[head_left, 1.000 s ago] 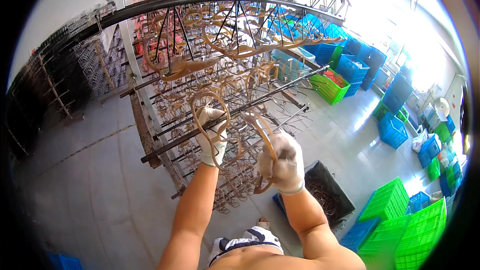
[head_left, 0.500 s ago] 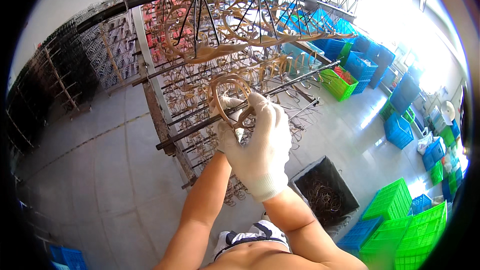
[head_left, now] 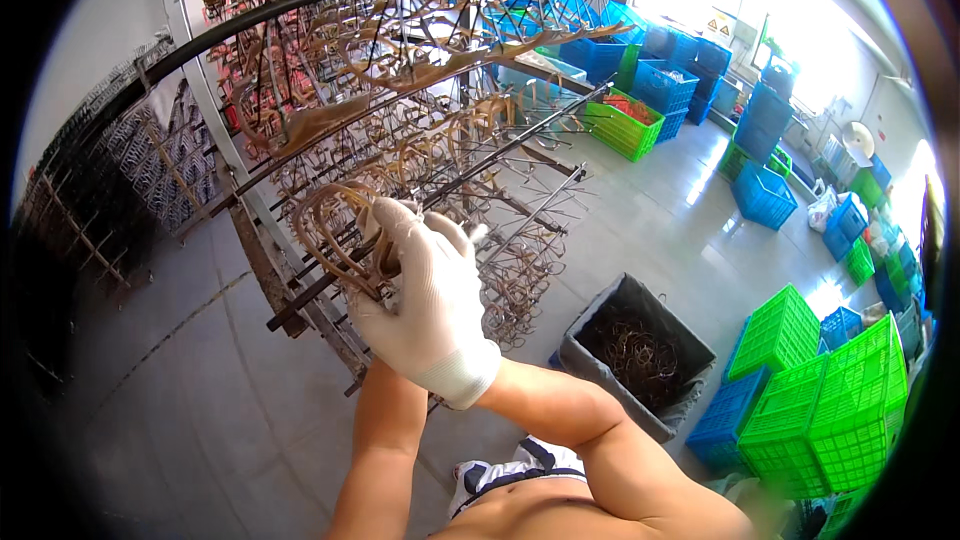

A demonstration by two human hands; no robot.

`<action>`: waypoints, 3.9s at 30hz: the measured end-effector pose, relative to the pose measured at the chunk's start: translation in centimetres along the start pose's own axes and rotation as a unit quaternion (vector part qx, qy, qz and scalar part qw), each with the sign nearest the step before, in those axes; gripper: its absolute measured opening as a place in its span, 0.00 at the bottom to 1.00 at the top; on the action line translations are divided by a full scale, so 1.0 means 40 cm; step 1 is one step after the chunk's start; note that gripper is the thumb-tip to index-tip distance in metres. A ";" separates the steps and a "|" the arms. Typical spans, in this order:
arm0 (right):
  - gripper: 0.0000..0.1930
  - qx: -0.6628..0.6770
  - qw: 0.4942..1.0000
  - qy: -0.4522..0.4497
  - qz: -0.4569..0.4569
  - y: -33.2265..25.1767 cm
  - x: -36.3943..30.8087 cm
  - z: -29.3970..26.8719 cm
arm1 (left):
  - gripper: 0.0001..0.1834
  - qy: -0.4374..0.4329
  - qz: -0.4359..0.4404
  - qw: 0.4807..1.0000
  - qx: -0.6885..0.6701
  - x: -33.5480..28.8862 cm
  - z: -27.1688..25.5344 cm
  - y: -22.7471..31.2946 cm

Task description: The person removes small metal parts from a multi-tiered metal rack and places them into a nearby bin. The person moves along the rack, detaching parts one by one with gloved hands.

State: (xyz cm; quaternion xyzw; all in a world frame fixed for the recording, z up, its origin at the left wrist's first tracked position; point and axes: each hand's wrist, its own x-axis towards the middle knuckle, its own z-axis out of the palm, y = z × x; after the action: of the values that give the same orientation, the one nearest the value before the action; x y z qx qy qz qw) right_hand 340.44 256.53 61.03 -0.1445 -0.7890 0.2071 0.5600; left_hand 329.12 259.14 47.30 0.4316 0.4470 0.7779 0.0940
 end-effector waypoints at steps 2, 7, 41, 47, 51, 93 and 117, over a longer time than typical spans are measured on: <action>0.35 0.077 0.995 -0.017 0.054 0.015 0.012 -0.036 | 0.05 -0.003 0.022 1.000 0.003 0.057 0.024 0.002; 0.20 -0.059 0.989 0.104 -0.088 0.147 0.060 -0.103 | 0.06 0.093 0.084 0.991 0.046 0.131 0.028 -0.054; 0.33 -0.027 0.982 0.101 0.160 1.055 0.293 -0.457 | 0.21 0.126 -0.224 0.914 -0.313 0.088 -0.020 0.148; 0.35 0.092 0.978 0.122 0.144 1.056 0.297 -0.415 | 0.19 0.067 -0.219 0.907 -0.354 0.101 0.016 0.128; 0.29 0.318 0.927 0.090 0.179 1.130 0.335 -0.475 | 0.20 0.021 -0.221 0.893 -0.392 0.092 -0.020 0.137; 0.38 0.093 0.981 0.095 0.143 0.713 0.152 -0.273 | 0.10 0.265 -0.217 0.919 -0.197 0.114 0.150 0.144; 0.38 0.036 0.987 0.043 0.148 0.466 0.036 -0.186 | 0.12 0.226 -0.208 0.927 -0.216 0.094 0.132 0.118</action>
State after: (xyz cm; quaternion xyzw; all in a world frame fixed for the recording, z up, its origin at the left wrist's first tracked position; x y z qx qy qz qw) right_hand 346.90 274.69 55.22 -0.2485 -0.7263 0.3098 0.5610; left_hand 331.92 261.63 54.37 0.1110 0.3569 0.8957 0.2409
